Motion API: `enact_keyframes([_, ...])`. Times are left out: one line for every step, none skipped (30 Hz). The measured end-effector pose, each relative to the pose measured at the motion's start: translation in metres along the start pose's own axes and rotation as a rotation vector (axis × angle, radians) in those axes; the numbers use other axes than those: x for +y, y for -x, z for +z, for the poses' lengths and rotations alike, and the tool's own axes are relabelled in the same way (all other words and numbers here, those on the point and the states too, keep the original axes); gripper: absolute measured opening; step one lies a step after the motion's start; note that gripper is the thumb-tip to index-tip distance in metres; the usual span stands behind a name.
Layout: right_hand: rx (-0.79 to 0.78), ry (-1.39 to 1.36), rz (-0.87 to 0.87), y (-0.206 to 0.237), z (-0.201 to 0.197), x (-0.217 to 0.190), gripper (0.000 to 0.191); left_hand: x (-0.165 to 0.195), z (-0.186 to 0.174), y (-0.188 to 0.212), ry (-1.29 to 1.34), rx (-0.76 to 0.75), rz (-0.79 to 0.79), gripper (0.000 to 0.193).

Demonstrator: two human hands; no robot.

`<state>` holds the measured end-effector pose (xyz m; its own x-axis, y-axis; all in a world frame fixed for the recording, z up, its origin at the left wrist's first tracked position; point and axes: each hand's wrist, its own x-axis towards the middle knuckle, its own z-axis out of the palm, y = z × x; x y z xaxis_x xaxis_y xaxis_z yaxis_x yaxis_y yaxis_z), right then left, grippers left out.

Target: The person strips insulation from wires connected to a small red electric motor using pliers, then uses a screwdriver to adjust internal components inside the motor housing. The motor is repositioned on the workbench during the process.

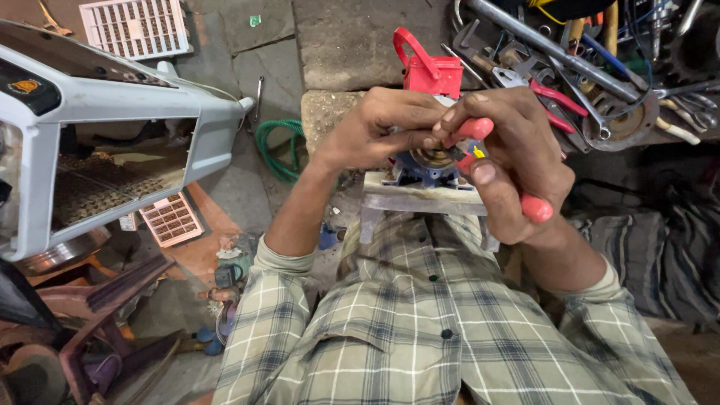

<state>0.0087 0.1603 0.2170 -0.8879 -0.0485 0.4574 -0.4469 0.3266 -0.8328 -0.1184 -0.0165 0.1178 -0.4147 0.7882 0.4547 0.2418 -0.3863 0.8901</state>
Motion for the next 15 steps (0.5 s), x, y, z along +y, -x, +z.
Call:
enact_keyframes([-0.002,0.017,0.008,-0.001,0.0,-0.002,0.049,0.0,0.0,0.0,-0.037,-0.008,0.003,0.034])
enact_keyframes([-0.002,0.059,0.003,-0.002,0.0,-0.003,0.05,0.0,-0.001,-0.001,-0.08,-0.015,0.01,0.031])
enact_keyframes([-0.007,0.079,0.012,-0.003,-0.001,-0.005,0.051,0.0,-0.001,-0.002,-0.125,-0.021,0.016,0.029])
enact_keyframes([-0.014,0.098,0.02,-0.005,-0.001,-0.006,0.052,0.0,-0.002,-0.002,-0.115,-0.016,0.024,0.029])
enact_keyframes([-0.025,0.1,0.045,-0.006,-0.002,-0.008,0.052,0.0,-0.002,-0.002,-0.101,-0.012,0.032,0.03])
enact_keyframes([-0.028,0.084,0.056,-0.008,-0.001,-0.009,0.053,0.0,-0.003,-0.002,-0.094,-0.011,0.045,0.031])
enact_keyframes([-0.031,0.068,0.067,-0.009,-0.002,-0.01,0.054,-0.001,-0.003,-0.003,-0.098,-0.01,0.042,0.03])
enact_keyframes([-0.028,0.033,0.079,-0.01,-0.001,-0.011,0.054,0.0,-0.003,-0.003,-0.097,-0.009,0.036,0.03])
enact_keyframes([-0.024,0.021,0.075,-0.011,-0.001,-0.011,0.054,-0.001,-0.002,-0.003,-0.096,-0.009,0.032,0.03])
enact_keyframes([-0.021,0.009,0.071,-0.013,0.0,-0.011,0.054,-0.001,-0.002,-0.003,-0.099,-0.004,0.037,0.03])
enact_keyframes([-0.019,0.014,0.056,-0.013,0.0,-0.01,0.054,-0.001,-0.002,-0.003,-0.102,0.002,0.039,0.031])
enact_keyframes([-0.019,-0.003,0.052,-0.014,0.001,-0.01,0.054,-0.001,-0.002,-0.003,-0.104,0.007,0.042,0.031])
enact_keyframes([-0.019,-0.021,0.048,-0.014,0.001,-0.01,0.053,-0.002,-0.003,-0.003,-0.098,0.004,0.041,0.03])
enact_keyframes([-0.022,-0.063,0.058,-0.015,0.002,-0.01,0.052,-0.002,-0.003,-0.003,-0.091,0.002,0.039,0.029])
enact_keyframes([-0.023,-0.076,0.064,-0.014,0.002,-0.01,0.052,-0.003,-0.004,-0.003,-0.089,-0.002,0.039,0.028])
